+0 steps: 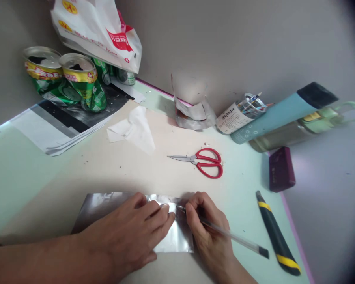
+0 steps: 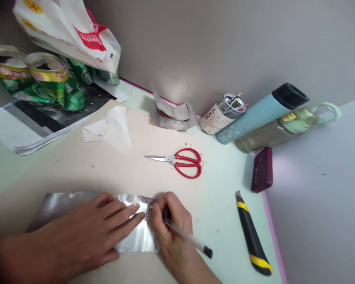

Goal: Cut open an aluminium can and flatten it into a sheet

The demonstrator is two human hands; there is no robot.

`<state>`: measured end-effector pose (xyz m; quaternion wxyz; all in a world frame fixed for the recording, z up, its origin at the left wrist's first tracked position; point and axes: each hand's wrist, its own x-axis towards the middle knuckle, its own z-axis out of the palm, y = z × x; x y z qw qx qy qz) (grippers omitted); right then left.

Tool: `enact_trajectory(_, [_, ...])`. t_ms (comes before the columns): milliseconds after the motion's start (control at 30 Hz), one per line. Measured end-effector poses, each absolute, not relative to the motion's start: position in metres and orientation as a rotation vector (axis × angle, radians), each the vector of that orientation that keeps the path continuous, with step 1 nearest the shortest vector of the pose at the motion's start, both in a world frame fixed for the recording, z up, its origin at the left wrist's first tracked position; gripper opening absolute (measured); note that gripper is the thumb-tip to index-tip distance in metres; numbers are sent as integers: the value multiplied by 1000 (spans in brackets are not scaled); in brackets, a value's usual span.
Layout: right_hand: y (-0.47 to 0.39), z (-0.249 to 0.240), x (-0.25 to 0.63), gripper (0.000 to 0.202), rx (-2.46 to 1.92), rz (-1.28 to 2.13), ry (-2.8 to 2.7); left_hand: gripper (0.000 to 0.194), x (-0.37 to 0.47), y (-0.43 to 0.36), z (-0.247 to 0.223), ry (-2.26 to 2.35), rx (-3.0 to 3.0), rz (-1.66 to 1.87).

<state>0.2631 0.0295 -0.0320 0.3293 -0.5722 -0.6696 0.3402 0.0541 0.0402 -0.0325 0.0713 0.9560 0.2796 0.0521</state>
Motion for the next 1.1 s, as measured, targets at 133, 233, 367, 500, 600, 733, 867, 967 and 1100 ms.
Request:
enact_trajectory(133, [31, -32, 263, 25, -1505, 917, -1755, 56, 54, 40, -32, 838, 2883, 175])
enact_trajectory(233, [32, -31, 263, 25, -1492, 953, -1758, 55, 54, 40, -32, 849, 2879, 183])
enact_trajectory(367, [31, -30, 264, 25, -1497, 967, -1764, 54, 53, 39, -31, 847, 2878, 164])
enact_trajectory(500, [29, -31, 266, 25, -1499, 966, -1767, 54, 53, 39, -32, 843, 2896, 179])
enact_trajectory(600, [29, -32, 265, 26, -1492, 960, -1757, 52, 53, 39, -34, 832, 2914, 201])
enact_trajectory(733, [29, -31, 264, 26, -1491, 970, -1743, 50, 51, 38, -33, 798, 2913, 198])
enact_trajectory(867, [29, -31, 265, 26, -1495, 1002, -1740, 50, 52, 40, -32, 798, 2914, 185])
enact_trajectory(967, [28, -31, 265, 26, -1494, 1050, -1742, 51, 52, 40, -32, 801, 2912, 166])
enact_trajectory(1100, [29, -31, 266, 25, -1498, 1065, -1740, 52, 52, 40, -32, 803, 2914, 175])
